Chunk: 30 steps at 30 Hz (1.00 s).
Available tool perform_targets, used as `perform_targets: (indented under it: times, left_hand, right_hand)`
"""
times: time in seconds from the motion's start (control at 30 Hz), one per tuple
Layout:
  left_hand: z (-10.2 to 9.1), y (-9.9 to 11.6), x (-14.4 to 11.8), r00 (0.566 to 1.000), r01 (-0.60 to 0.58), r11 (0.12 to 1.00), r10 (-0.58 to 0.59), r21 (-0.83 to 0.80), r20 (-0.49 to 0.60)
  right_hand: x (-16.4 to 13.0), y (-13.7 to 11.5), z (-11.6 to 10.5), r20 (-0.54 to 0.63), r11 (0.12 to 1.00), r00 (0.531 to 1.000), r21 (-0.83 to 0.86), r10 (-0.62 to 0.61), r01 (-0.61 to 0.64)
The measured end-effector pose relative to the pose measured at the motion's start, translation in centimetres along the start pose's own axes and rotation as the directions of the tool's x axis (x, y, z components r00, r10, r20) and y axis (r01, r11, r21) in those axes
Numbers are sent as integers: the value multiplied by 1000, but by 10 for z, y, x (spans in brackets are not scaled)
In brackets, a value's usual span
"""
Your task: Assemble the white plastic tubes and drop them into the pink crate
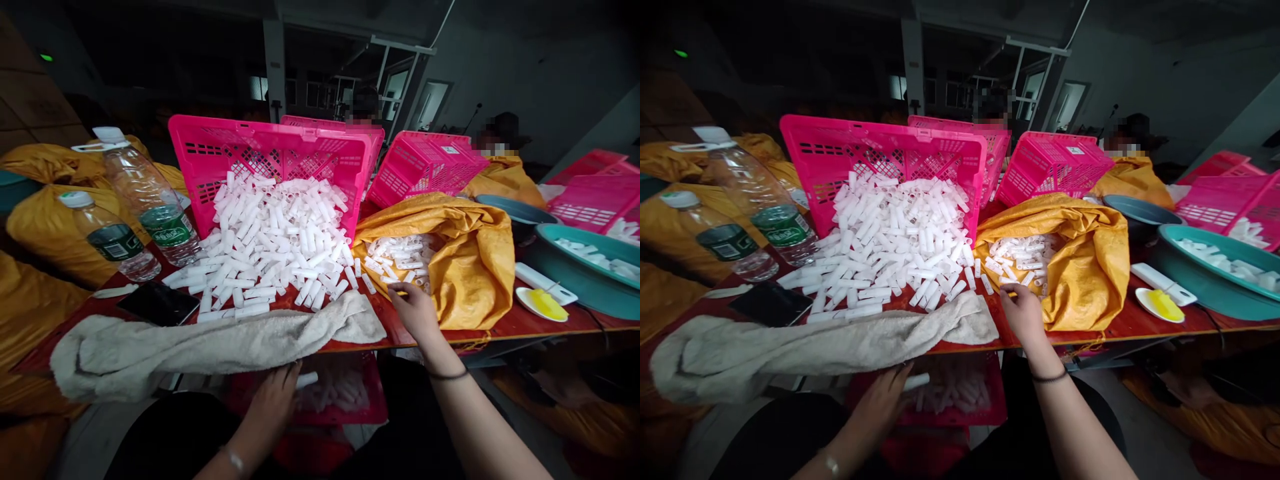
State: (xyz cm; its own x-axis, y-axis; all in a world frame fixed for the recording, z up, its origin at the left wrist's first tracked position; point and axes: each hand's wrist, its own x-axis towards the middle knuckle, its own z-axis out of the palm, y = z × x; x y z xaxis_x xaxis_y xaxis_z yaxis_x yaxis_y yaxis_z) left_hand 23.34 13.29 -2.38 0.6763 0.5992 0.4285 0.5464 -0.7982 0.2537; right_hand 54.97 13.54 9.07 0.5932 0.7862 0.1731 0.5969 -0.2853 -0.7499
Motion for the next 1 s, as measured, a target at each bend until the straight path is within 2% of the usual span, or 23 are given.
perform_targets:
  times: [0.07,0.1,0.17,0.2,0.27,0.3,0.33,0.4,0.47,0.57,0.67,0.7,0.73,0.77,0.8,0.83,0.87,0.9,0.93,1.0]
  left_hand:
    - [8,4,4,996,10,1000,-8,-21,87]
    - [4,5,10,995,-19,999,24,-45,98]
    - [-16,2,30,995,-65,995,71,-82,68]
    - [-30,-4,42,999,-39,997,41,-72,34]
    - [-59,-21,66,991,124,992,-124,5,-43]
    - [-72,-32,76,968,252,963,-249,93,-44]
    - [-82,-42,86,950,310,939,-311,149,-13]
    - [-95,-59,100,933,335,920,-354,202,62]
    - [-100,-70,109,945,286,943,-307,170,116]
    - [-104,-77,113,950,267,958,-280,107,135]
    - [-106,-72,112,947,308,951,-309,27,89]
    - [-106,-67,111,940,342,937,-341,-75,30]
    - [-106,-60,109,919,372,894,-393,-248,-36]
    - [-105,-51,108,880,380,794,-468,-475,-78]
    - [-104,-40,107,832,351,615,-551,-706,-66]
    - [-102,-28,105,789,294,376,-614,-879,1]
    - [-101,-16,104,763,242,133,-638,-961,104]
    - [-100,-4,103,749,219,-59,-629,-974,207]
    - [-99,6,102,737,208,-200,-612,-958,288]
    - [-99,22,101,713,190,-357,-590,-914,379]
  right_hand:
    - [26,4,20,42,995,998,-86,-49,53]
    - [35,3,30,72,990,995,-122,-64,72]
    - [45,1,45,116,978,990,-186,-73,94]
    - [46,-1,49,127,973,989,-207,-77,103]
    - [42,-6,50,123,968,987,-217,-102,127]
    - [37,-9,49,117,968,985,-206,-124,146]
    - [31,-13,47,114,967,982,-192,-151,171]
    - [16,-20,43,132,972,969,-82,-210,222]
    - [0,-27,42,178,962,951,149,-255,230]
    - [-20,-34,38,222,864,931,478,-290,155]
    - [-36,-40,29,242,806,918,579,-315,123]
    - [-41,-43,25,260,799,913,591,-316,108]
    - [-46,-46,22,285,794,908,602,-308,80]
    - [-51,-49,20,310,788,904,613,-293,45]
    - [-56,-53,18,328,782,903,623,-277,14]
    - [-61,-57,17,328,779,905,627,-271,6]
    - [-65,-61,17,304,783,911,621,-278,32]
    - [-68,-65,16,258,792,918,604,-301,90]
    - [-70,-69,16,198,795,920,583,-340,168]
    - [-73,-77,15,64,745,908,598,-414,297]
